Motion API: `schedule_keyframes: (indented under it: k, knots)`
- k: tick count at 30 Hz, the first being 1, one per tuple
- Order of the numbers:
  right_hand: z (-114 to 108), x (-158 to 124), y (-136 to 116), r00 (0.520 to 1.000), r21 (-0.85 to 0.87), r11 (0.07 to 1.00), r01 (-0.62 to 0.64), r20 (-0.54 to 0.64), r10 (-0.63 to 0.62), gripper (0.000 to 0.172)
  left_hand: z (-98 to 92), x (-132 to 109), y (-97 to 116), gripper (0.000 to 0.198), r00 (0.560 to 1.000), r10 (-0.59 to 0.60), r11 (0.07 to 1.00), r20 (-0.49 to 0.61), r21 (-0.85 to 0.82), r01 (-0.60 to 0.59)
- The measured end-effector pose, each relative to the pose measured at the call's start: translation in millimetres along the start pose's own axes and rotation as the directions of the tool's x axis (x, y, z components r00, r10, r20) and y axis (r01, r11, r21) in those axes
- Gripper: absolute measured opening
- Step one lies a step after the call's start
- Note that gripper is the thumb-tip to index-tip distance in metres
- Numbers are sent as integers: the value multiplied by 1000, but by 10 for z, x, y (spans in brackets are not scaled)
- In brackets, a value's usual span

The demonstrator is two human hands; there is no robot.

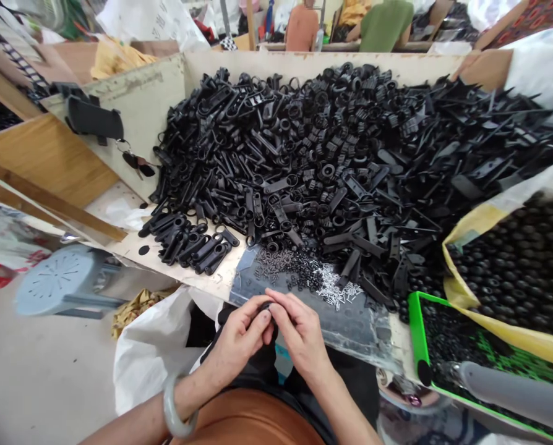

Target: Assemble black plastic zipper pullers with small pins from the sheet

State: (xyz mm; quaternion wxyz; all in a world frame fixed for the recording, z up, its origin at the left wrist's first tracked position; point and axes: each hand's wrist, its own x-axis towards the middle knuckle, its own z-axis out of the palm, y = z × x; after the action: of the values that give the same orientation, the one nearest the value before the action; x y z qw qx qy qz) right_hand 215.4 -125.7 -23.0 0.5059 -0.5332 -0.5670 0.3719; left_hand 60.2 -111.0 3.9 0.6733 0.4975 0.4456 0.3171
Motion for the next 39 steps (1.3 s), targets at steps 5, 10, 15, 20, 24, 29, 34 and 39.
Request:
schedule_keyframes:
  k: [5,10,15,20,24,29,34,39]
  knots:
    - [47,67,-14,993,85,990,-116,45,112,39,-99,46,-19,31,976,213,897,-43,405,-178]
    - [1,13,19,909,272,868,-415,90,407,50,-154,92,18,48,955,290,798,59,537,-275]
    - [-46,18,115,880,264,840,-474,163,445,53,-188,149,-54,69,994,-96,967,44,243,82]
    - [-114,104,153,975,-22,983,-182,123,183,42,-142,124,7,59,970,-212,975,116,-40,218]
    - [-162,130,137,978,-83,990,-114,168,127,39,-106,95,19,38,970,-230,965,72,-110,237]
    - [-178,121,158,972,-56,991,-121,197,129,36,-70,87,6,32,966,-245,957,79,-138,254]
    - [-138,68,146,969,-46,991,-124,210,131,33,-133,55,22,37,949,-287,942,128,-143,304]
    - [-61,6,-18,920,-45,992,-114,371,122,30,-316,-54,12,35,869,-332,911,366,-113,396]
